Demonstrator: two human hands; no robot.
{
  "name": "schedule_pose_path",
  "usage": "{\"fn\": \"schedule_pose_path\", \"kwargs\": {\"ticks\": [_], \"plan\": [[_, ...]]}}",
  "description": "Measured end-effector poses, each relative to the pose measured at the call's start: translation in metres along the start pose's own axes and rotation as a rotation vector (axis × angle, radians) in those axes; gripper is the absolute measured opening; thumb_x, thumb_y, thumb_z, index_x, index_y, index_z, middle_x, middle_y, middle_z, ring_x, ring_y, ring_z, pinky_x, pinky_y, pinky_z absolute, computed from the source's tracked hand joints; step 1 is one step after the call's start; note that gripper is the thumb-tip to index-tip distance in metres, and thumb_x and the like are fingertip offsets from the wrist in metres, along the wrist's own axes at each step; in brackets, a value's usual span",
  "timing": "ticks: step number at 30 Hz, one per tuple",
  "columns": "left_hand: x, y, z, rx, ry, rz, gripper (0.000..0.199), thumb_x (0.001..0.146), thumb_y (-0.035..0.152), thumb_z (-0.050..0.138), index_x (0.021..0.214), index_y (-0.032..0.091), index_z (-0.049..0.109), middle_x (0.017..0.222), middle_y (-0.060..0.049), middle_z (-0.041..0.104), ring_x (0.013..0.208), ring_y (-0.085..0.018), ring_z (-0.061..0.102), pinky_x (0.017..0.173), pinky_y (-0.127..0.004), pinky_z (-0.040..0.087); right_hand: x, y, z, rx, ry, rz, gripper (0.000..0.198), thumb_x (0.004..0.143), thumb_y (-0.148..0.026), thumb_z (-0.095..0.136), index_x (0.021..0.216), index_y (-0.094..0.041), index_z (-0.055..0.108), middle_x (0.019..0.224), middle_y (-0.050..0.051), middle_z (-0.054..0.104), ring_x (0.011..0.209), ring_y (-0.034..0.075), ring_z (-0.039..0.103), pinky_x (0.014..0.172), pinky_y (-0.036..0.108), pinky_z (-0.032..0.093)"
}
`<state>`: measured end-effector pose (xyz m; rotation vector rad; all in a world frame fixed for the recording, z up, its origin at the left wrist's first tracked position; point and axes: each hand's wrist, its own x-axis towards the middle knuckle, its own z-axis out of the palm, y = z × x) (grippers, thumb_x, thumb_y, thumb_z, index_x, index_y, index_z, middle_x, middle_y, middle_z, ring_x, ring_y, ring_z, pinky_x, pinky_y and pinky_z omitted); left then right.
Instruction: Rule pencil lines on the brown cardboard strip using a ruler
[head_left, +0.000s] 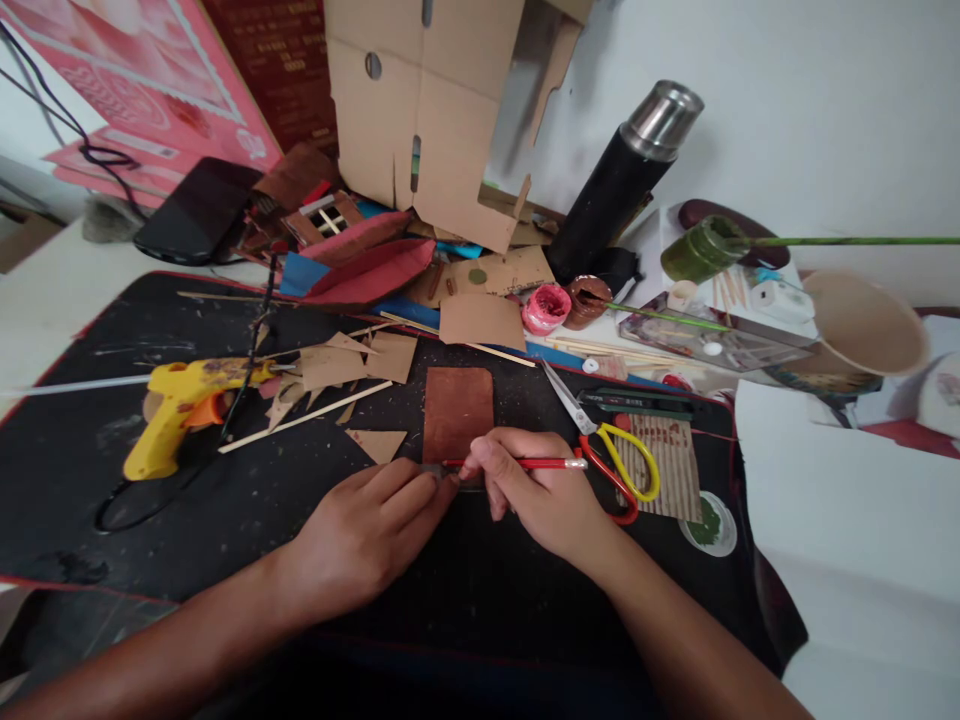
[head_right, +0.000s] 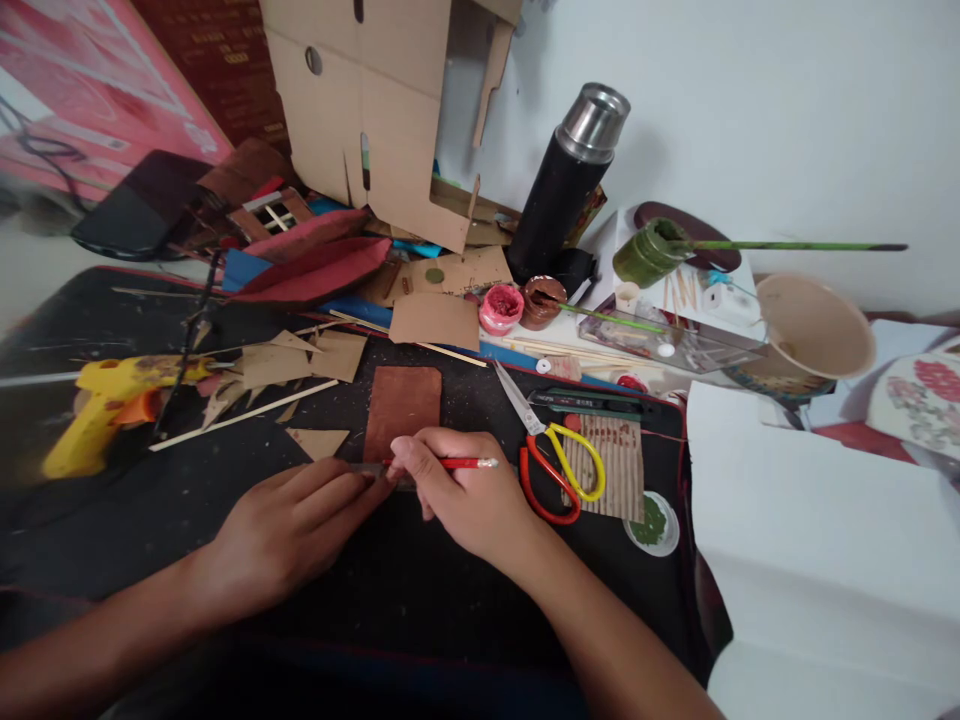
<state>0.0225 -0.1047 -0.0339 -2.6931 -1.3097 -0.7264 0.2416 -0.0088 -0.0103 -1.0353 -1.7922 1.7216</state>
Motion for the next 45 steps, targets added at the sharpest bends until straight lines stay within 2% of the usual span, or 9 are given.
{"fn": "schedule_pose_path", "kwargs": {"ticks": [10, 19, 24, 37, 45], "plan": [[0.006, 0.001, -0.004, 0.013, 0.02, -0.006, 0.033, 0.118, 0.012, 0.038, 0.124, 0.006, 0.07, 0.099, -0.006, 0.078, 0.08, -0.019, 0.068, 0.063, -0.033, 0.056, 0.001, 0.001, 0.0, -0.011, 0.0, -0.003, 0.052, 0.114, -0.059, 0.056, 0.086, -0.022, 0.077, 0.053, -0.005, 0.061, 0.05, 0.013, 0.06, 0.063, 0.029, 0.052], [0.006, 0.002, -0.002, 0.012, 0.009, -0.015, 0.029, 0.117, 0.009, 0.041, 0.126, 0.005, 0.068, 0.097, -0.005, 0.078, 0.077, -0.019, 0.068, 0.06, -0.033, 0.056, 0.003, -0.001, 0.0, -0.013, -0.012, 0.003, 0.047, 0.115, -0.051, 0.055, 0.083, -0.022, 0.074, 0.053, -0.007, 0.058, 0.045, 0.011, 0.058, 0.053, 0.025, 0.045], [0.002, 0.002, 0.0, 0.014, 0.0, -0.026, 0.027, 0.115, 0.007, 0.043, 0.127, 0.007, 0.067, 0.096, -0.005, 0.077, 0.078, -0.02, 0.068, 0.062, -0.034, 0.056, 0.003, -0.007, -0.002, -0.057, -0.03, 0.001, 0.044, 0.115, -0.045, 0.054, 0.082, -0.021, 0.072, 0.053, -0.007, 0.058, 0.045, 0.01, 0.057, 0.054, 0.024, 0.045], [0.002, 0.002, 0.0, 0.014, -0.002, -0.017, 0.027, 0.113, 0.004, 0.045, 0.126, 0.006, 0.069, 0.096, -0.006, 0.076, 0.081, -0.02, 0.068, 0.066, -0.034, 0.054, -0.002, -0.008, -0.018, -0.093, 0.016, 0.051, 0.047, 0.114, -0.048, 0.053, 0.08, -0.021, 0.071, 0.05, -0.006, 0.058, 0.043, 0.011, 0.058, 0.056, 0.026, 0.048], [0.002, 0.002, 0.0, 0.021, -0.015, -0.013, 0.029, 0.112, 0.004, 0.045, 0.128, 0.006, 0.068, 0.095, -0.005, 0.074, 0.081, -0.019, 0.067, 0.066, -0.033, 0.052, -0.007, -0.006, -0.026, -0.123, 0.057, 0.092, 0.048, 0.113, -0.05, 0.053, 0.079, -0.022, 0.072, 0.048, -0.006, 0.058, 0.041, 0.012, 0.058, 0.053, 0.026, 0.046]]}}
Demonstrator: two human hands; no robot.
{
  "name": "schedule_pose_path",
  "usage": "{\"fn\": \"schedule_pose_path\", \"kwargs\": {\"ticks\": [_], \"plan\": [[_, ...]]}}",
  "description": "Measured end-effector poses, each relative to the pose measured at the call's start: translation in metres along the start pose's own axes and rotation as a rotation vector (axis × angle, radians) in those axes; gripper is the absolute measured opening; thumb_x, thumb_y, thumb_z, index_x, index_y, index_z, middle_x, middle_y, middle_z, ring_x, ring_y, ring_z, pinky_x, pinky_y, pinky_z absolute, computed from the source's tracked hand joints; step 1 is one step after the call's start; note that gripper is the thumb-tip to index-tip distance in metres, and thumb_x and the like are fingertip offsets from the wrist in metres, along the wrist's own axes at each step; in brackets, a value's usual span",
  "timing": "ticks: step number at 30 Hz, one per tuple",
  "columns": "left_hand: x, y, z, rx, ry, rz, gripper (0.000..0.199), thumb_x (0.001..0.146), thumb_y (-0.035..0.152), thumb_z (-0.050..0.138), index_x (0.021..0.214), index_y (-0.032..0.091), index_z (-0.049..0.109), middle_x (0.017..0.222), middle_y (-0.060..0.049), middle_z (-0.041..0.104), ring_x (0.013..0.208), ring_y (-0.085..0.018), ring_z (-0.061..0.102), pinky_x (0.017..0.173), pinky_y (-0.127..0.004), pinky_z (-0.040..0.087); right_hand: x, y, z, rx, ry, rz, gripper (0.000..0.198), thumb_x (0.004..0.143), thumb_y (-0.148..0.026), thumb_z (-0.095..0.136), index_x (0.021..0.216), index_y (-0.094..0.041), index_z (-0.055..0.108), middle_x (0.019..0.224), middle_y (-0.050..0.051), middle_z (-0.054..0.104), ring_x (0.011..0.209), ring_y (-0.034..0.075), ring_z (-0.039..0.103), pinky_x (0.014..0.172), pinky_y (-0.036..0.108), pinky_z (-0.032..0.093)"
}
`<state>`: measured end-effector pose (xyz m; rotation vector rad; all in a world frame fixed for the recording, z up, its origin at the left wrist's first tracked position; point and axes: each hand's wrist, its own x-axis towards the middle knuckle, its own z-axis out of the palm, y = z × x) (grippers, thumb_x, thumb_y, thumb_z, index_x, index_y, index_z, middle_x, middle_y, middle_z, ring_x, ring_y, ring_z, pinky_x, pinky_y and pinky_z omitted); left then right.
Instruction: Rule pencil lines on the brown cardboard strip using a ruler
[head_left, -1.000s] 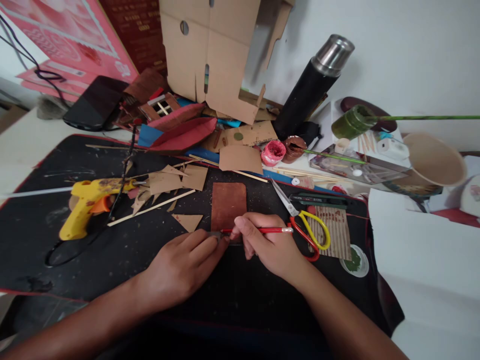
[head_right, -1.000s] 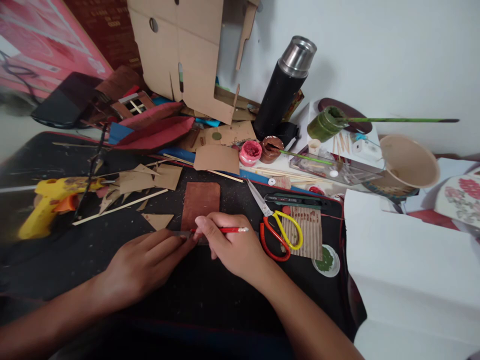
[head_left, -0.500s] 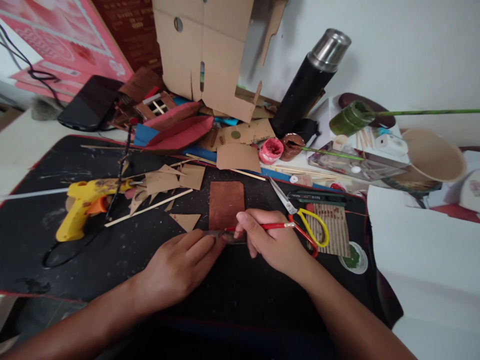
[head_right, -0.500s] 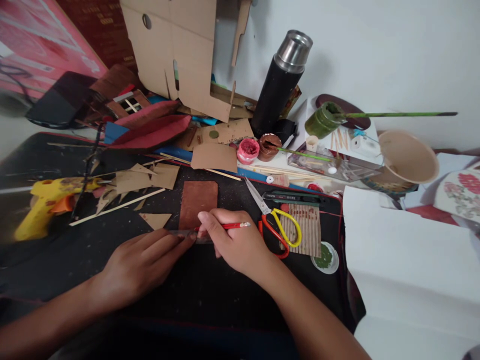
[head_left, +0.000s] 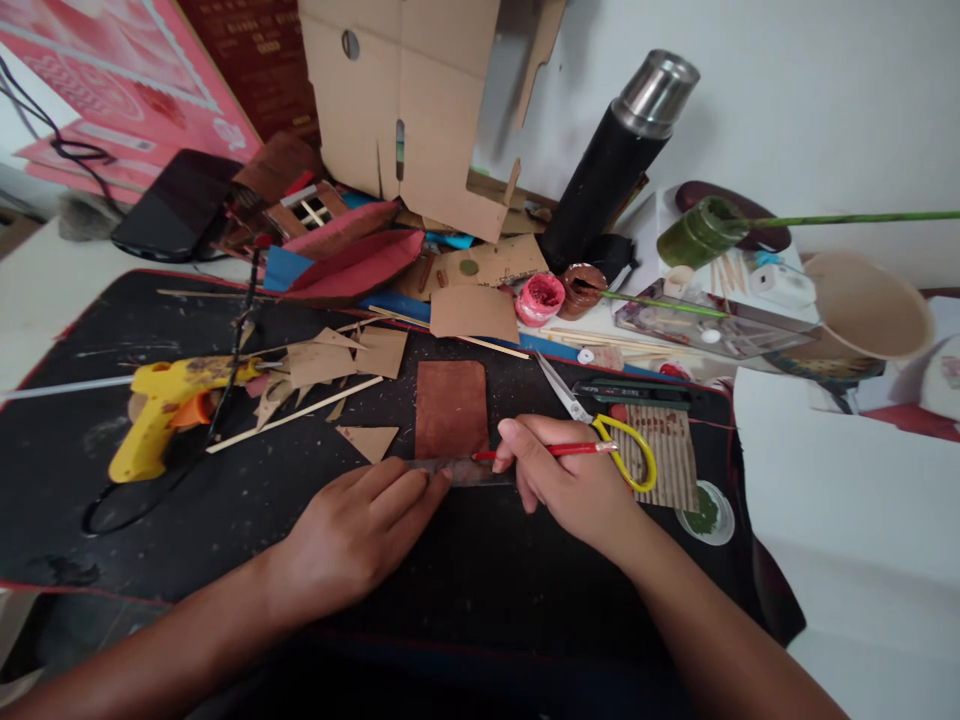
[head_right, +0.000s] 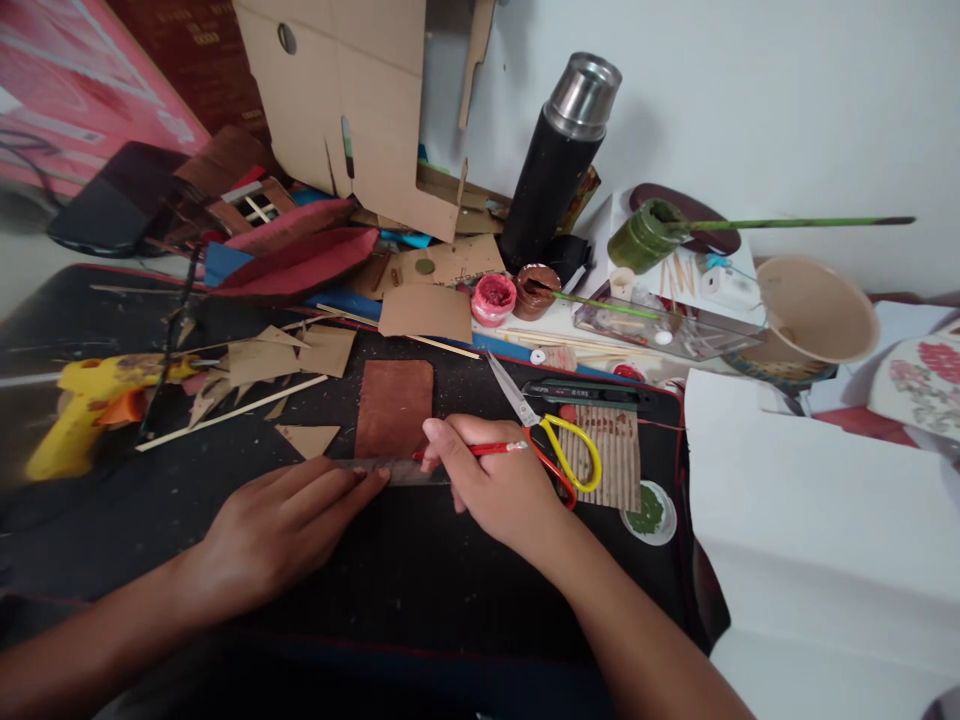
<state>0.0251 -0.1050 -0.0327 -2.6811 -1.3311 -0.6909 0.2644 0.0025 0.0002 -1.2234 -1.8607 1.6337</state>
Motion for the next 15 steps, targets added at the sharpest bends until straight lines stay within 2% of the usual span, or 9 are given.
{"fn": "schedule_pose_path", "kwargs": {"ticks": [9, 15], "plan": [[0.0015, -0.0007, 0.0, 0.0, 0.006, -0.004, 0.028, 0.113, 0.005, 0.044, 0.125, 0.007, 0.068, 0.094, -0.004, 0.074, 0.078, -0.019, 0.066, 0.064, -0.033, 0.053, 0.0008, 0.0051, 0.0016, 0.063, 0.007, 0.033, 0.049, 0.112, -0.054, 0.055, 0.078, -0.022, 0.071, 0.044, -0.009, 0.049, 0.039, 0.012, 0.056, 0.05, 0.027, 0.044], [0.0008, -0.0005, 0.0008, -0.002, 0.018, -0.005, 0.025, 0.114, 0.007, 0.046, 0.124, 0.007, 0.069, 0.096, -0.005, 0.076, 0.079, -0.019, 0.067, 0.064, -0.034, 0.053, 0.0043, 0.0001, 0.0077, 0.058, -0.026, 0.016, 0.048, 0.112, -0.052, 0.054, 0.079, -0.022, 0.071, 0.048, -0.007, 0.056, 0.041, 0.011, 0.056, 0.052, 0.026, 0.045]]}}
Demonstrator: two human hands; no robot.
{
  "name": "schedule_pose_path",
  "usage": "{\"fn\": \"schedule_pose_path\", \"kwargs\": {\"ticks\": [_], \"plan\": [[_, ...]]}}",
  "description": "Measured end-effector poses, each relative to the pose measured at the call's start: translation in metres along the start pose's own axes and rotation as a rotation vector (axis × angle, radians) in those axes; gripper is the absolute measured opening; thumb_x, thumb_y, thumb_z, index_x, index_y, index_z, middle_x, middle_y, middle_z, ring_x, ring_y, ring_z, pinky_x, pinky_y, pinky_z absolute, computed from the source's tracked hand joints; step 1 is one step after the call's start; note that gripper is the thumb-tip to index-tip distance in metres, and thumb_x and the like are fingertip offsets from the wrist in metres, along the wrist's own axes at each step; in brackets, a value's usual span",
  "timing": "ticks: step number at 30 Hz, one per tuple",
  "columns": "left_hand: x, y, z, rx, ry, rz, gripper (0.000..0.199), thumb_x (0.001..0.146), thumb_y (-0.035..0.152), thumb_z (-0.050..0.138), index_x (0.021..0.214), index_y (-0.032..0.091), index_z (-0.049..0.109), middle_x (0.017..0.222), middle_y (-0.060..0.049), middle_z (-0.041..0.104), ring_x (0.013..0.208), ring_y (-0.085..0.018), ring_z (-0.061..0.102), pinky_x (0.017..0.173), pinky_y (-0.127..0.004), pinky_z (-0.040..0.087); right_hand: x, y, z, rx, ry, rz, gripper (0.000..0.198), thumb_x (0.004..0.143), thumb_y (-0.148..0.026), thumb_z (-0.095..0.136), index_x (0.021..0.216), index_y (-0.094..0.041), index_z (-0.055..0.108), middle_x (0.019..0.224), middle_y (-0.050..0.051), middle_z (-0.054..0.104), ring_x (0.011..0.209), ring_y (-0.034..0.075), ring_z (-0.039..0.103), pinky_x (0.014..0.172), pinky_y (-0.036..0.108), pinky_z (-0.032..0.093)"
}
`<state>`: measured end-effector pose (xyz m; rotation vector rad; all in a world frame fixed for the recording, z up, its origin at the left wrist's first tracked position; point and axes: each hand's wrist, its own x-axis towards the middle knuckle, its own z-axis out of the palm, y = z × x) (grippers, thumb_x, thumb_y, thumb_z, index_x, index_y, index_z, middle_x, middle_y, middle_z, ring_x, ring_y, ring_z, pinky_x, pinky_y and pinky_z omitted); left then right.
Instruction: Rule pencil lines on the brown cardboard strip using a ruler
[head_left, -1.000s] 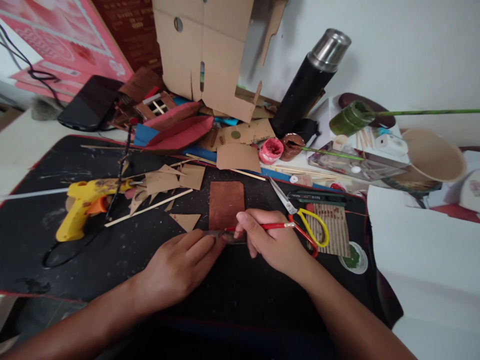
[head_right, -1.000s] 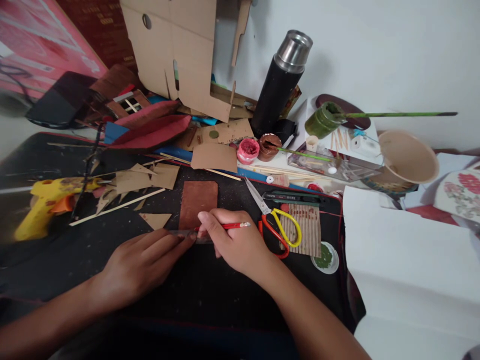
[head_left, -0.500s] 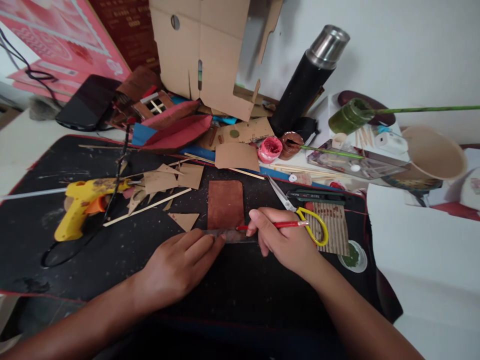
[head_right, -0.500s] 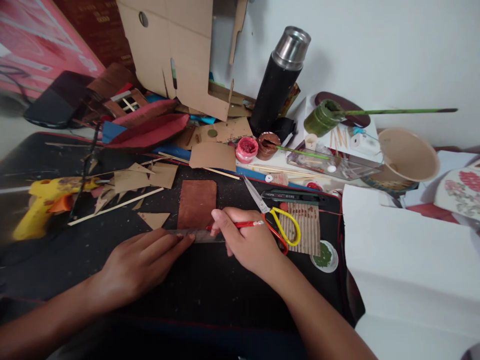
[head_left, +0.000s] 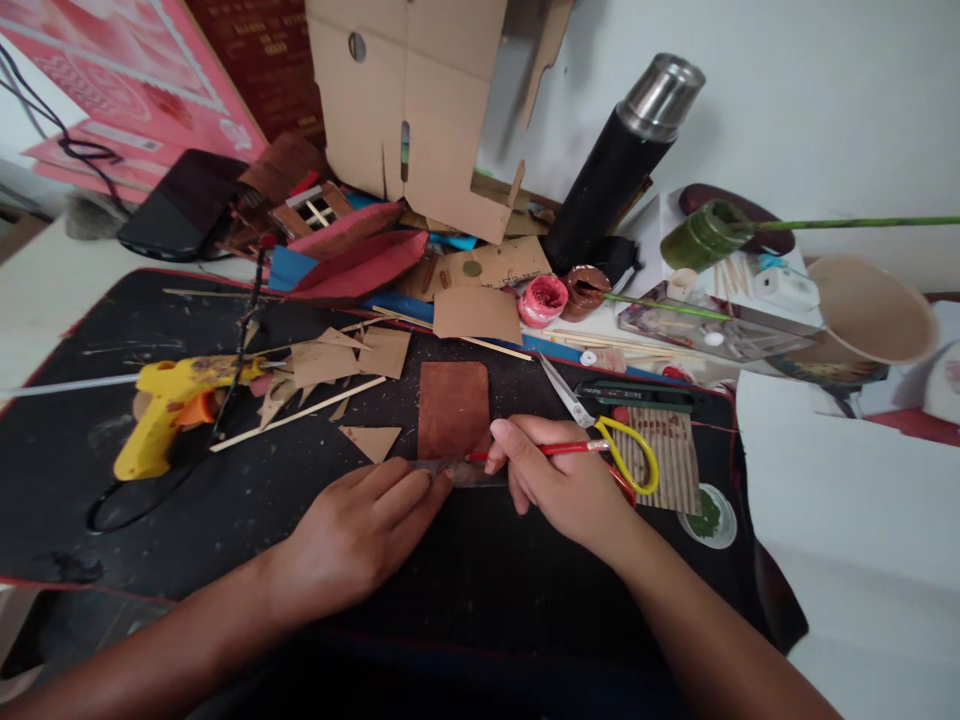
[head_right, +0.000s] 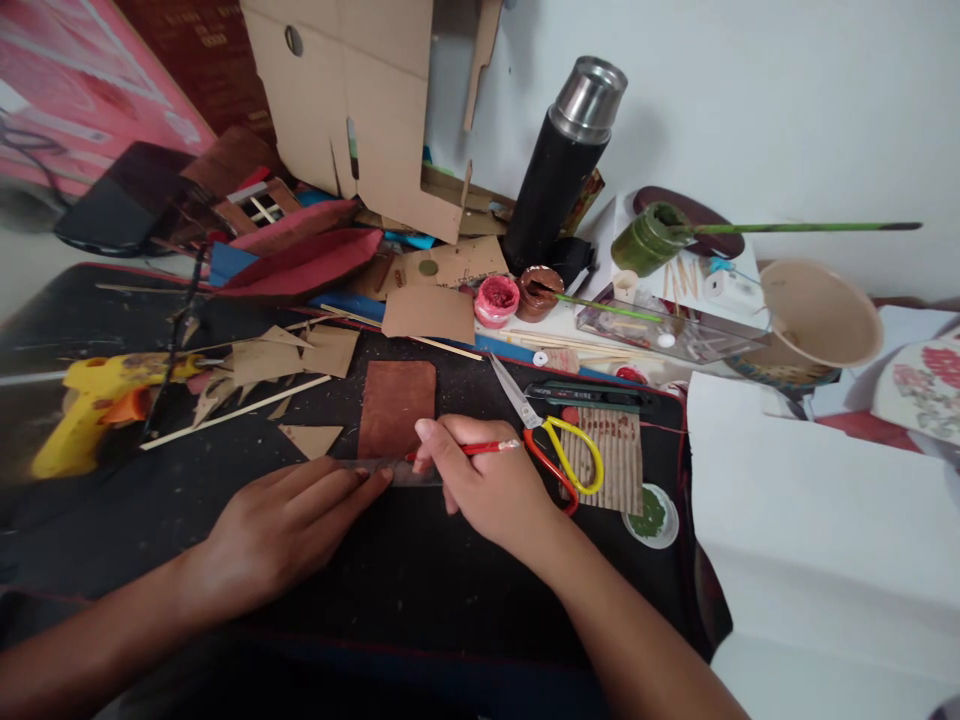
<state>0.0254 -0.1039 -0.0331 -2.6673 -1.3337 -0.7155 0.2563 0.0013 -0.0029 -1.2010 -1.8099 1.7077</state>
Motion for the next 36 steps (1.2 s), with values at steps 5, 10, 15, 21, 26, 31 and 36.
{"fn": "schedule_pose_path", "kwargs": {"ticks": [5, 10, 15, 21, 26, 31, 36], "plan": [[-0.001, 0.001, 0.001, -0.007, 0.01, -0.005, 0.025, 0.112, 0.005, 0.047, 0.123, 0.008, 0.069, 0.095, -0.005, 0.075, 0.077, -0.019, 0.065, 0.063, -0.034, 0.054, 0.005, -0.004, 0.006, -0.016, 0.001, -0.028, 0.048, 0.113, -0.051, 0.053, 0.078, -0.022, 0.069, 0.049, -0.007, 0.058, 0.042, 0.011, 0.056, 0.053, 0.026, 0.046], [0.0, 0.0, 0.0, -0.007, -0.001, 0.005, 0.024, 0.111, 0.006, 0.049, 0.123, 0.007, 0.07, 0.097, -0.007, 0.075, 0.078, -0.02, 0.066, 0.062, -0.034, 0.054, 0.004, -0.002, 0.007, -0.004, 0.007, -0.011, 0.049, 0.113, -0.053, 0.054, 0.079, -0.022, 0.069, 0.049, -0.006, 0.058, 0.041, 0.011, 0.056, 0.052, 0.026, 0.045], [0.0, 0.0, 0.0, 0.0, 0.0, -0.006, 0.024, 0.112, 0.006, 0.048, 0.124, 0.008, 0.069, 0.094, -0.004, 0.075, 0.077, -0.019, 0.066, 0.063, -0.034, 0.055, 0.001, 0.0, 0.008, 0.037, 0.005, -0.009, 0.051, 0.114, -0.057, 0.054, 0.08, -0.022, 0.07, 0.048, -0.006, 0.057, 0.041, 0.011, 0.055, 0.051, 0.026, 0.044], [0.002, 0.0, 0.0, -0.008, 0.0, 0.0, 0.026, 0.115, 0.008, 0.044, 0.126, 0.006, 0.068, 0.099, -0.006, 0.078, 0.079, -0.019, 0.069, 0.063, -0.034, 0.056, 0.003, 0.0, 0.012, 0.068, -0.024, -0.008, 0.052, 0.113, -0.059, 0.054, 0.08, -0.022, 0.069, 0.05, -0.007, 0.057, 0.041, 0.011, 0.055, 0.05, 0.026, 0.043], [0.002, 0.0, -0.001, -0.009, -0.005, 0.002, 0.026, 0.114, 0.006, 0.045, 0.127, 0.006, 0.067, 0.096, -0.005, 0.077, 0.076, -0.019, 0.068, 0.062, -0.034, 0.054, 0.004, 0.004, 0.017, 0.072, -0.009, -0.024, 0.053, 0.114, -0.061, 0.053, 0.084, -0.021, 0.072, 0.051, -0.006, 0.058, 0.044, 0.012, 0.057, 0.053, 0.026, 0.047], [0.002, 0.0, -0.001, -0.014, 0.011, 0.005, 0.028, 0.114, 0.007, 0.043, 0.126, 0.006, 0.069, 0.099, -0.007, 0.077, 0.079, -0.019, 0.069, 0.063, -0.033, 0.054, 0.004, 0.004, 0.021, 0.068, -0.04, -0.042, 0.054, 0.114, -0.061, 0.052, 0.083, -0.021, 0.071, 0.052, -0.007, 0.057, 0.044, 0.011, 0.057, 0.052, 0.025, 0.045], [-0.001, -0.001, 0.0, -0.015, -0.013, 0.001, 0.028, 0.111, 0.006, 0.047, 0.127, 0.007, 0.07, 0.101, -0.007, 0.076, 0.08, -0.019, 0.068, 0.064, -0.033, 0.055, 0.005, 0.0, 0.022, 0.061, -0.043, -0.036, 0.051, 0.115, -0.058, 0.052, 0.083, -0.022, 0.07, 0.052, -0.007, 0.057, 0.044, 0.011, 0.056, 0.052, 0.025, 0.045]]}}
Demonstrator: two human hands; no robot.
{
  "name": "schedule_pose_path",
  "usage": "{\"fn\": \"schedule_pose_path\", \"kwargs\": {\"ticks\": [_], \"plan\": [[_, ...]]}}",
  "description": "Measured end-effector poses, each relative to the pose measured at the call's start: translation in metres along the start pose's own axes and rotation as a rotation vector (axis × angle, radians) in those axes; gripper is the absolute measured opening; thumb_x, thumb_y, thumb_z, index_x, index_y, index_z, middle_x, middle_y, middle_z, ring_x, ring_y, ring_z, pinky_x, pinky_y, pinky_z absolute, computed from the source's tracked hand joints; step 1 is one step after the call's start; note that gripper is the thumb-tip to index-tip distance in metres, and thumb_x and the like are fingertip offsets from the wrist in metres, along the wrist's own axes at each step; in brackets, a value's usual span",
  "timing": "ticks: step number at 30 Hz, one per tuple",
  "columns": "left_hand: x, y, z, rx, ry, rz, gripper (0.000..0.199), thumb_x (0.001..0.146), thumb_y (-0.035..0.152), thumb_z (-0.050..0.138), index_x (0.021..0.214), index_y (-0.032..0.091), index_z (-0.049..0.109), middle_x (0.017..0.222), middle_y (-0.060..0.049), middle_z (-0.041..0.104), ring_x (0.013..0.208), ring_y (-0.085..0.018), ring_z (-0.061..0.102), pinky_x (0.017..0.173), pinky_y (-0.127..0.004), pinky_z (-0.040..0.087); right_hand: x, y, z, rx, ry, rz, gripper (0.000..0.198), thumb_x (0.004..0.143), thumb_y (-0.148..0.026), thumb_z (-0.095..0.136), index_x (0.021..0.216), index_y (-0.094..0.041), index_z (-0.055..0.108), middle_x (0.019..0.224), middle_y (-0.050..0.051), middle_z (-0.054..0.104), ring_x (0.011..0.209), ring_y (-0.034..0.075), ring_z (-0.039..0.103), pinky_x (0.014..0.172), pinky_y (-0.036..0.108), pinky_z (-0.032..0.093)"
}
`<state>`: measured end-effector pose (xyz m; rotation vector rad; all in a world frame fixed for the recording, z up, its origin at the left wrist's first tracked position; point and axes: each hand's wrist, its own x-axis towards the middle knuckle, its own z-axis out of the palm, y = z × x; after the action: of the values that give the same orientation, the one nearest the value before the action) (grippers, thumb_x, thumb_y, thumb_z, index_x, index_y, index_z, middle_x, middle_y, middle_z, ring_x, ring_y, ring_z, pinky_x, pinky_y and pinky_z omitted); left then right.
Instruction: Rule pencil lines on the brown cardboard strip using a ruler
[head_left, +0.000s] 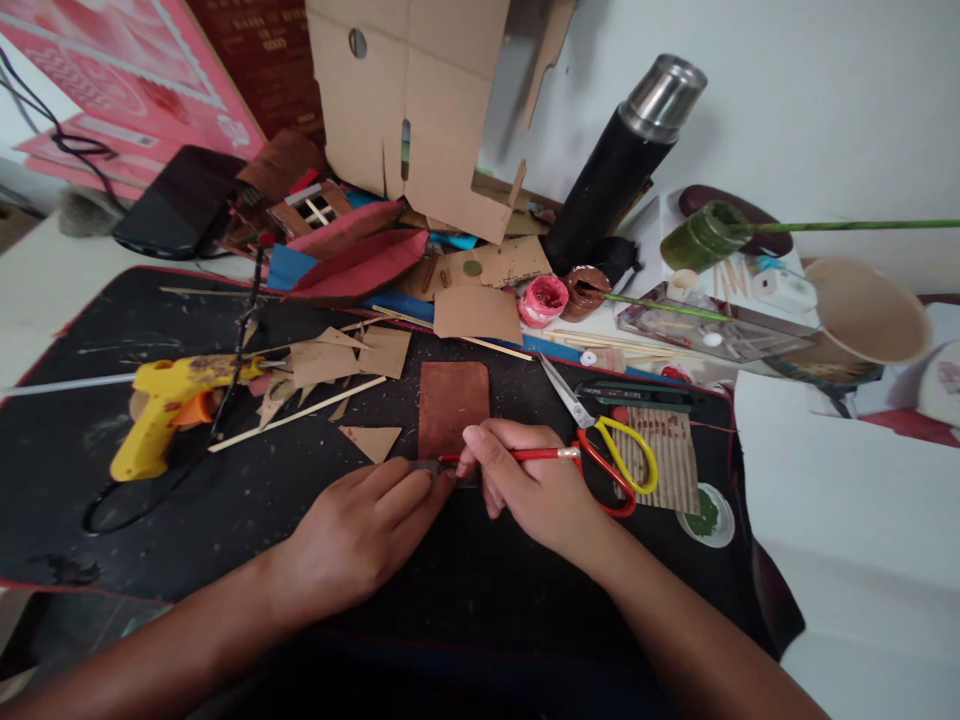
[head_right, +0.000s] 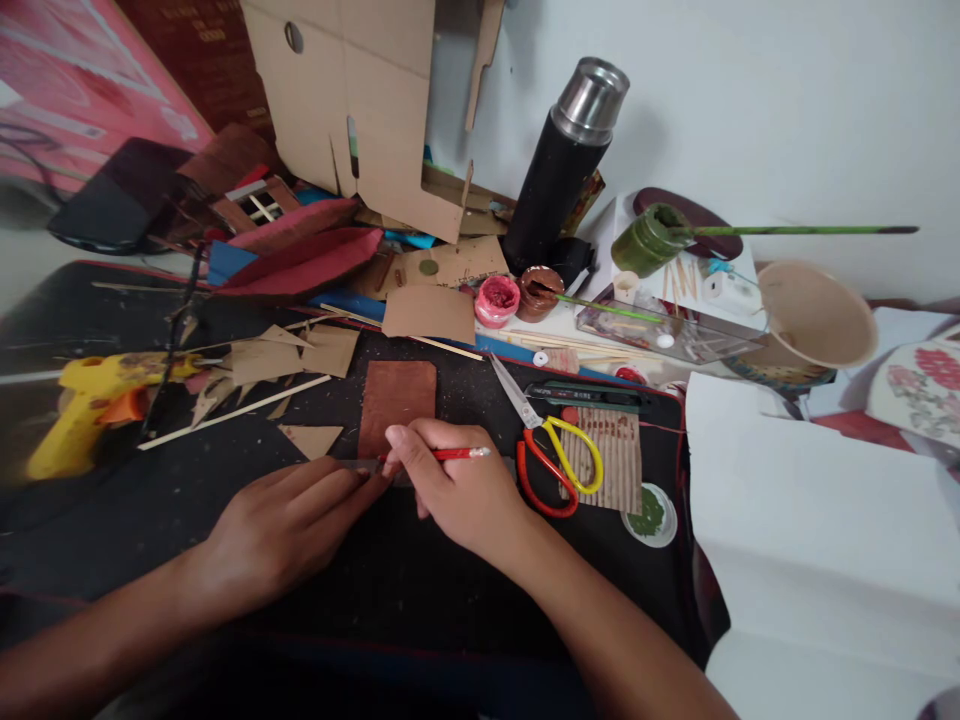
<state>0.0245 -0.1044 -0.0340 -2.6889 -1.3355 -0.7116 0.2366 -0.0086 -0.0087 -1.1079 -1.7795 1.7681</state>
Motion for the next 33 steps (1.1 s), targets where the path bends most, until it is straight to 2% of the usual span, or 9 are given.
{"fn": "schedule_pose_path", "kwargs": {"ticks": [6, 13, 19, 22, 33], "plan": [[-0.001, 0.0, 0.001, -0.003, -0.017, 0.008, 0.03, 0.106, 0.002, 0.052, 0.131, 0.006, 0.068, 0.1, -0.006, 0.075, 0.081, -0.019, 0.069, 0.062, -0.032, 0.056, 0.003, -0.004, 0.002, -0.051, -0.004, -0.005, 0.048, 0.114, -0.054, 0.051, 0.08, -0.023, 0.068, 0.052, -0.007, 0.056, 0.043, 0.011, 0.055, 0.054, 0.026, 0.045], [-0.001, -0.001, 0.0, -0.006, -0.02, 0.012, 0.028, 0.108, 0.002, 0.048, 0.128, 0.005, 0.068, 0.096, -0.006, 0.075, 0.078, -0.02, 0.069, 0.061, -0.033, 0.057, 0.003, -0.006, -0.002, -0.157, -0.021, -0.056, 0.047, 0.116, -0.05, 0.05, 0.08, -0.025, 0.068, 0.048, -0.008, 0.051, 0.041, 0.012, 0.05, 0.053, 0.028, 0.042], [-0.004, -0.002, 0.0, -0.016, -0.04, 0.0, 0.036, 0.105, 0.002, 0.05, 0.136, 0.009, 0.066, 0.104, -0.007, 0.077, 0.085, -0.02, 0.073, 0.067, -0.032, 0.061, -0.001, -0.007, -0.009, -0.196, -0.011, -0.044, 0.049, 0.116, -0.051, 0.049, 0.078, -0.025, 0.068, 0.049, -0.006, 0.052, 0.052, 0.015, 0.061, 0.059, 0.029, 0.046], [-0.004, -0.001, 0.001, -0.021, -0.043, -0.009, 0.033, 0.105, 0.003, 0.053, 0.135, 0.008, 0.067, 0.102, -0.007, 0.077, 0.085, -0.02, 0.073, 0.067, -0.032, 0.06, -0.002, -0.007, -0.014, -0.175, -0.009, -0.045, 0.049, 0.115, -0.051, 0.05, 0.078, -0.025, 0.067, 0.051, -0.005, 0.053, 0.057, 0.016, 0.065, 0.061, 0.029, 0.047], [0.0, 0.0, -0.001, 0.001, -0.014, -0.016, 0.028, 0.114, 0.006, 0.043, 0.127, 0.009, 0.068, 0.093, -0.004, 0.075, 0.078, -0.019, 0.07, 0.067, -0.032, 0.057, -0.008, -0.006, -0.024, -0.166, 0.035, 0.0, 0.046, 0.114, -0.046, 0.051, 0.077, -0.024, 0.068, 0.048, -0.008, 0.052, 0.04, 0.011, 0.051, 0.055, 0.029, 0.044]]}}
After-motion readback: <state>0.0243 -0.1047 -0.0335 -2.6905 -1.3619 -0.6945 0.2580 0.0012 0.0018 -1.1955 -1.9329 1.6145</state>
